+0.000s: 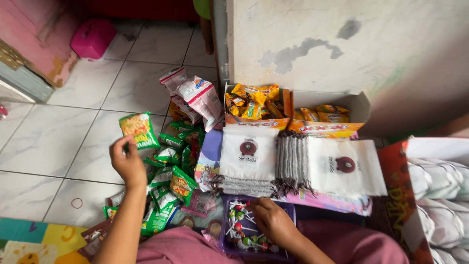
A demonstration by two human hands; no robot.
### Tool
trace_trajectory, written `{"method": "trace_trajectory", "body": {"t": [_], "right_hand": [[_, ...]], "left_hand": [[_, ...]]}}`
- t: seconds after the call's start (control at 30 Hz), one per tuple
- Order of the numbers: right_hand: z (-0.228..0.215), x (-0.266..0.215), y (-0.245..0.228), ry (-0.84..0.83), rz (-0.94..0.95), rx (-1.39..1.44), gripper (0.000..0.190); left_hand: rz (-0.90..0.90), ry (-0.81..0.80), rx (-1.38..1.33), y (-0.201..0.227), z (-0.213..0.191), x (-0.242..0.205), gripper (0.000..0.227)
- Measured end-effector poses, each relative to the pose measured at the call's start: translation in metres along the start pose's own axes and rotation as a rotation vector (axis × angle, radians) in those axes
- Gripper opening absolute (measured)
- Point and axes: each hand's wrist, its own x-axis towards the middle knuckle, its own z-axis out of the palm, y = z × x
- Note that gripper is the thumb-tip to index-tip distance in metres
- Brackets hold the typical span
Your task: The person sorts various snack packets and candies, placing them into individual plastic gift bags by hand. They handle the items one at a time and place the finished bags into a cardboard box.
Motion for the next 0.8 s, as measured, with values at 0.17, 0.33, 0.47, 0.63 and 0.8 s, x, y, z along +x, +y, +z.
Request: {"method": "trace_trajectory", "body": {"t": [0.17,0.33,0.47,0.63,0.8], "right_hand": [[-0.008,-0.008,-0.032,0.061,-0.001,0.042,0.031],[-0.011,-0.031,-0.068,0.202,0.285,0.291,0.045],[-0.007,-0.058,-0.076,0.454,0.497,0.363,0.054],[-0.052,-0.078,-0.058,0.387,0.576,0.402,0.040],[-0.102,-0.080,-0.087,0.181,0.488,0.412,0.045]], "left_hand": [[-0.814,-0.186,-0.399,0.154,-0.047,-0.091,0.025],[-0.834,-0.294,-0.556,0.242,-0.061,-0.185,0.031],[-0.518,-0.521,-0.593,0.282,-0.072,-0.240,0.029],[-0.360,-0.511,-0.572,0.273,-0.072,-0.240,0.030],[-0.505,-0.749,-0.517,0.278,-0.068,-0.200,0.036]]}}
